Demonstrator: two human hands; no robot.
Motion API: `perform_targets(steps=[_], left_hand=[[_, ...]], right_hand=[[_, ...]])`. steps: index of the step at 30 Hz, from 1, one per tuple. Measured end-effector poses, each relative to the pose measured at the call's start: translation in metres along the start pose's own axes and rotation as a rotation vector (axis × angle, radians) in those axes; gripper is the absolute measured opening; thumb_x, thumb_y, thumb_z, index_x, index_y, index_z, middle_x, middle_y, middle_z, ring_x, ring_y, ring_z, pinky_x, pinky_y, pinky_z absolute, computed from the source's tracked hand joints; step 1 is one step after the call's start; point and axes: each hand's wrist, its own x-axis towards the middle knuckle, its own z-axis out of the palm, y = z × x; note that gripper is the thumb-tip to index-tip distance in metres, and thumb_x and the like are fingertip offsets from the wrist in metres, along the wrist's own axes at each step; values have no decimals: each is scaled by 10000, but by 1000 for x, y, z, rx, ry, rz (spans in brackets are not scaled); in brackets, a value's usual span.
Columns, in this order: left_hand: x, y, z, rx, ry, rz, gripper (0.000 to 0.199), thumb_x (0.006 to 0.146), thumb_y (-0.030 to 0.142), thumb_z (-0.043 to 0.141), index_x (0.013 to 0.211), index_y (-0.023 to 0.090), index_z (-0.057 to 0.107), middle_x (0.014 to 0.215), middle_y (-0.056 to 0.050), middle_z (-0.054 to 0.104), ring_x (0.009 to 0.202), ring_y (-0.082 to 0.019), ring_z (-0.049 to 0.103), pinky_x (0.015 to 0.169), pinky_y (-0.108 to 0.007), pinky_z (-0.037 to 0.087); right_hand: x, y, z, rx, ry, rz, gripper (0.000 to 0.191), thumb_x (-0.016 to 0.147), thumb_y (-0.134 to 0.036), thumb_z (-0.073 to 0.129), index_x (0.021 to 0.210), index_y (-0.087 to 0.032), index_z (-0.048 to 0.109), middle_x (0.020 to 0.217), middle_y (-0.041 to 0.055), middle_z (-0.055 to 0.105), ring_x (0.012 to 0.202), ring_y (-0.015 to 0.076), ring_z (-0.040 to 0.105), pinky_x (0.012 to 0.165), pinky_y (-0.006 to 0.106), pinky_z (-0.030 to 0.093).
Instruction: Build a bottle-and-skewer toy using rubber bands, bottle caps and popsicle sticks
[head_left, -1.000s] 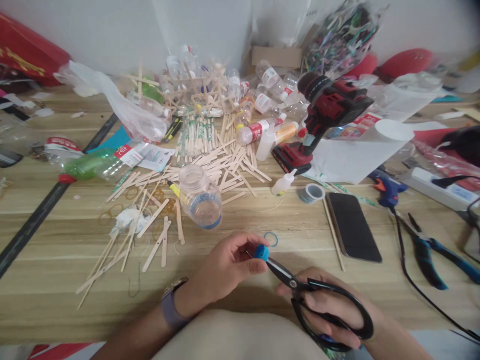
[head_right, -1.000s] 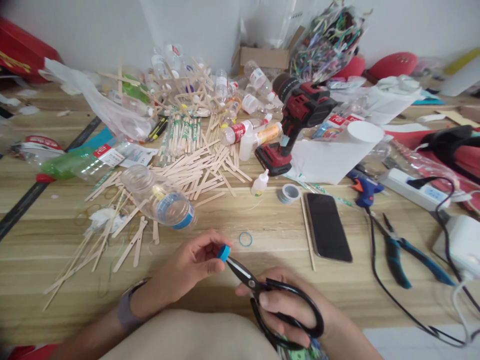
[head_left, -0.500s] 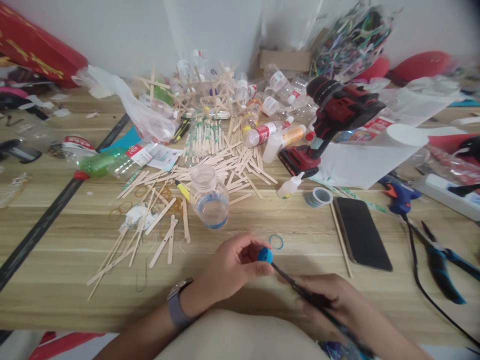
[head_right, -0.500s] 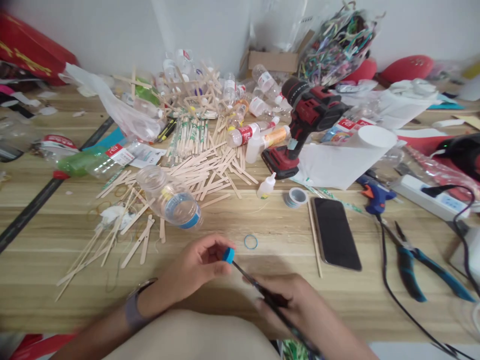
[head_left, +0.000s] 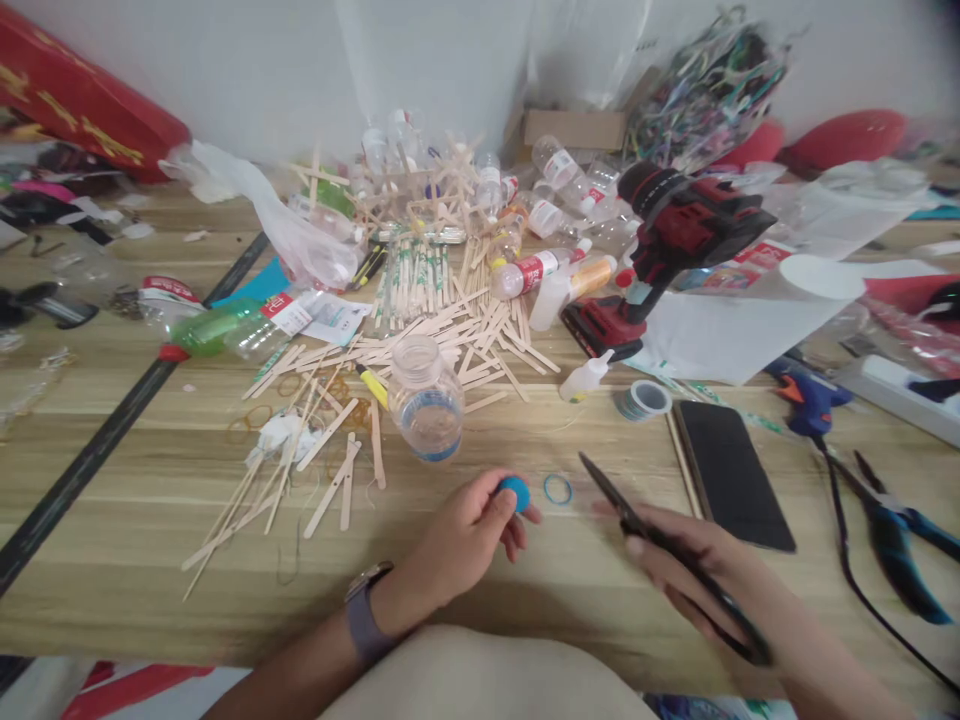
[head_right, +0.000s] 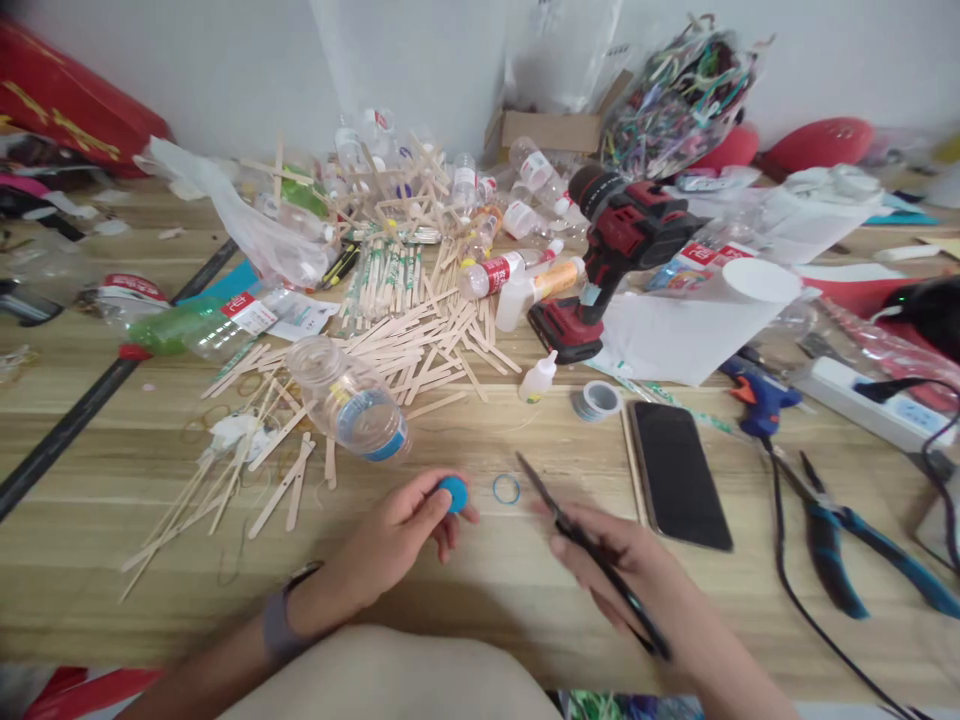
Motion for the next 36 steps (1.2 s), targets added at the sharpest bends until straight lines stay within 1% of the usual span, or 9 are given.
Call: perform_targets(steps=[4, 10, 15, 17, 22, 27, 30, 33, 36], left_hand=[[3, -2, 0, 161, -68, -75, 241, 929, 416, 420, 968, 185, 478, 811, -24, 615, 561, -103, 509, 506, -229, 409], [1, 6, -1, 296, -86, -89, 224, 947, 375, 403, 804, 208, 442, 683, 25, 578, 505, -88, 470, 518, -229, 362], [4, 6, -1, 363, -74, -105, 329, 960, 446, 359, 725, 224, 419, 576, 48, 510, 465, -103, 426, 509, -252, 334], [4, 7, 0, 381, -65, -90, 361, 966, 471, 351, 706, 228, 410, 549, 57, 469, 490, -115, 423, 537, -263, 334], [-1, 8, 2, 386, 13, 4, 360, 989, 447, 293, 795, 215, 487, 626, 46, 441, 582, -139, 430, 608, -284, 353], [-2, 3, -1, 252, 18, -20, 452, 973, 537, 281, 990, 175, 552, 685, 16, 508, 596, -144, 485, 581, -277, 396], [-6, 1, -6, 137, -30, -96, 579, 946, 597, 303, 1252, 144, 495, 774, -19, 598, 548, -134, 521, 506, -257, 402], [-20, 5, -16, 300, -8, -125, 522, 961, 549, 337, 998, 140, 658, 679, -26, 637, 512, -124, 524, 516, -248, 388], [-42, 9, -30, 413, 172, 21, 539, 957, 532, 392, 639, 172, 637, 528, -10, 582, 498, -131, 532, 516, -250, 377]], right_hand=[[25, 2, 1, -454, 374, -124, 484, 829, -435, 524, 1224, -195, 667, 1025, 113, 754, 879, 296, 724, 718, 352, 556], [43, 18, 4, -843, 513, -192, 493, 925, -388, 418, 1309, -129, 588, 945, 140, 721, 701, 275, 704, 572, 355, 531], [33, -4, 9, -906, 554, -330, 407, 951, -325, 400, 1181, -123, 669, 938, 178, 708, 867, 333, 682, 756, 446, 544], [28, -20, 23, -666, 525, -413, 351, 949, -359, 453, 1136, -175, 687, 980, 148, 714, 865, 293, 688, 749, 401, 560], [27, -46, 68, -113, 153, -451, 251, 894, -280, 544, 1081, -226, 702, 765, 35, 657, 648, 170, 644, 578, 254, 549], [35, -48, 75, -28, 199, -447, 226, 868, -255, 546, 1019, -229, 713, 960, 70, 703, 765, 175, 661, 683, 278, 553], [46, -51, 64, -90, 155, -365, 222, 872, -301, 541, 978, -214, 715, 814, 40, 713, 699, 177, 651, 648, 276, 532], [61, -57, 56, -207, 112, -343, 254, 893, -319, 516, 966, -186, 720, 721, 28, 697, 661, 180, 637, 599, 266, 498], [75, -64, 57, -276, 62, -385, 246, 896, -269, 522, 985, -185, 735, 805, 45, 733, 713, 193, 656, 648, 276, 498]])
